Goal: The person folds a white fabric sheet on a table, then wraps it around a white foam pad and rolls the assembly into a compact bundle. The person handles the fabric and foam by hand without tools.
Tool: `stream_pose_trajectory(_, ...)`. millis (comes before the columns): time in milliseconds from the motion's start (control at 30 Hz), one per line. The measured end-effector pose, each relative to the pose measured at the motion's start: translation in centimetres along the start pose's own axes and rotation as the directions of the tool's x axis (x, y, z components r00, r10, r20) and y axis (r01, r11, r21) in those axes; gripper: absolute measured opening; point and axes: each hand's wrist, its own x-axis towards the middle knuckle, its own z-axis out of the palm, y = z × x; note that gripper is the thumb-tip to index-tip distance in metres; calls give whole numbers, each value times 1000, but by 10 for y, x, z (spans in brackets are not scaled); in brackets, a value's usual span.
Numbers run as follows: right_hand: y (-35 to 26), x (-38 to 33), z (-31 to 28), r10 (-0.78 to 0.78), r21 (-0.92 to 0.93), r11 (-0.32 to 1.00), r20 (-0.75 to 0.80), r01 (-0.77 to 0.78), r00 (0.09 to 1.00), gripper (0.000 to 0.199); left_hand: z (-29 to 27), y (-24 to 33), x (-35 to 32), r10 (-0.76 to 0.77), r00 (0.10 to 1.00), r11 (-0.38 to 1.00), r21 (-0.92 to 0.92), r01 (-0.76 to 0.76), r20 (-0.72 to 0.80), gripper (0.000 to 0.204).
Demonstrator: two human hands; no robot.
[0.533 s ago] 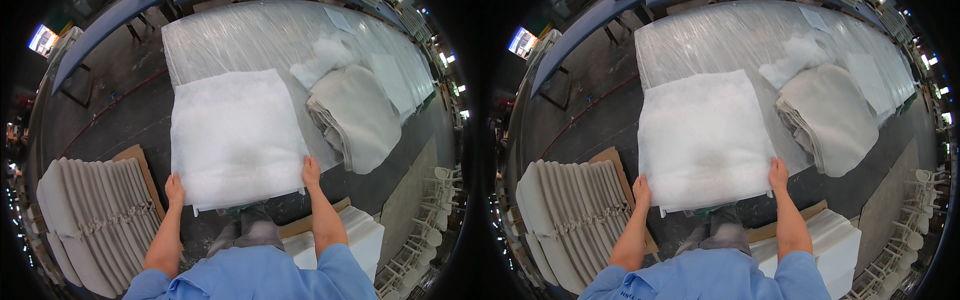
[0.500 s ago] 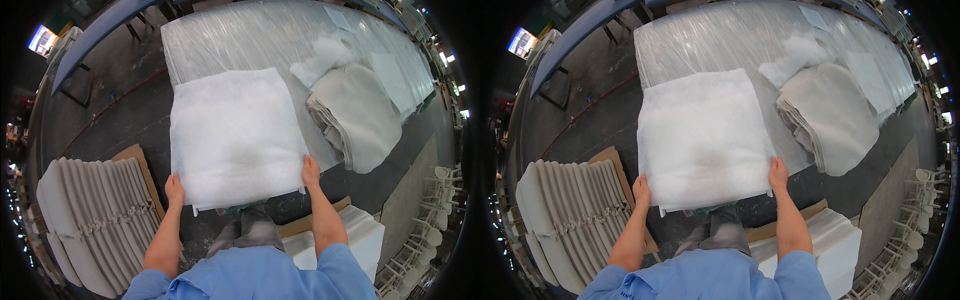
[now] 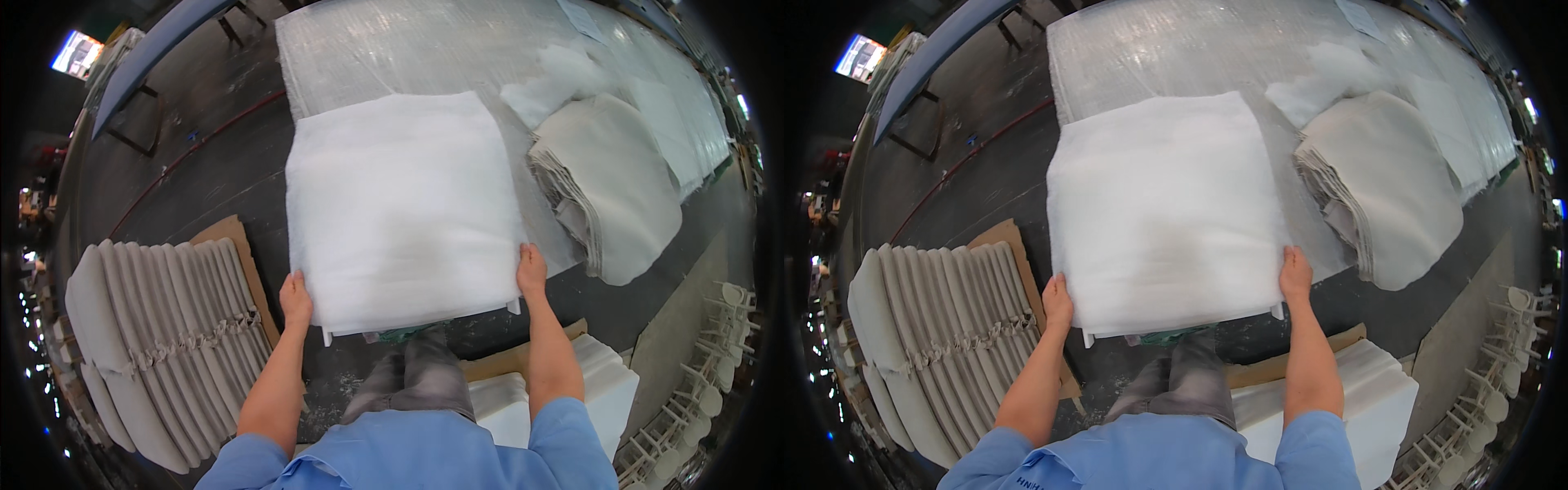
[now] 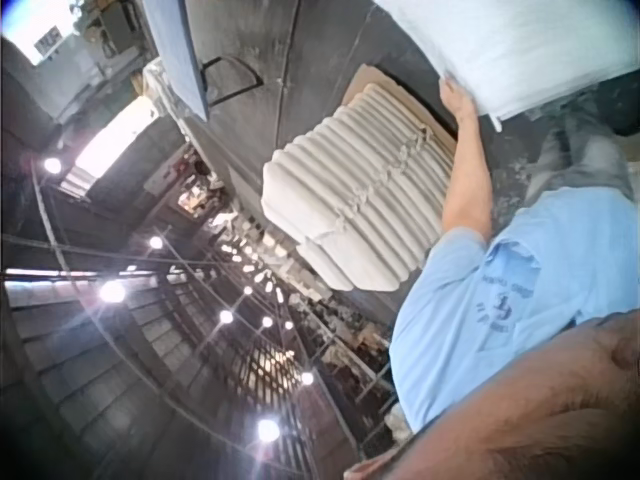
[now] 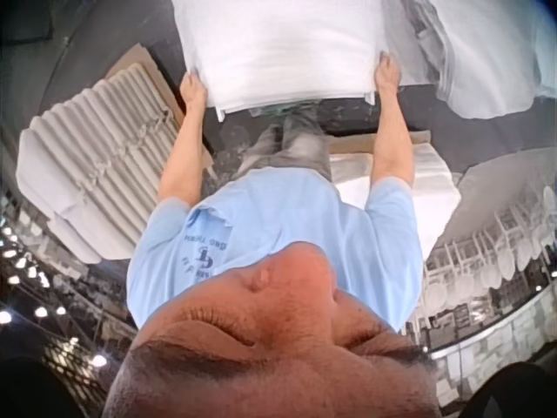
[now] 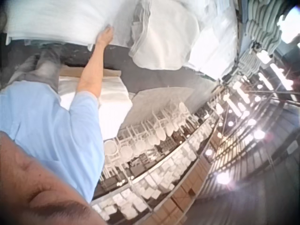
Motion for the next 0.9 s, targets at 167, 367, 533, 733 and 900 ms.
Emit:
stream_pose_trajectory(167, -6, 4, -1, 14, -27, 1000, 75, -12, 997, 34, 10, -17, 3, -82, 996, 997, -4, 82, 24, 39)
stream_pose_trajectory(367, -9, 6, 2, -12, -39, 999, 112, 17, 994, 31, 27, -25, 11, -278, 925, 879, -320, 354, 260, 40)
stream_pose_trajectory(533, -13, 8, 2, -17, -59, 998, 129, 25, 991, 25, 30, -25, 8, -360, 842, 744, -420, 519, 402, 34)
stream_pose_trajectory(733, -4, 8, 5, 26, -77, 997, 99, -18, 995, 23, 26, -15, 1, -355, 820, 709, -443, 549, 448, 30)
stream_pose_trajectory(900, -13, 7, 3, 16, -160, 987, 95, -1, 995, 24, 31, -12, 2, -366, 806, 656, -485, 578, 464, 28)
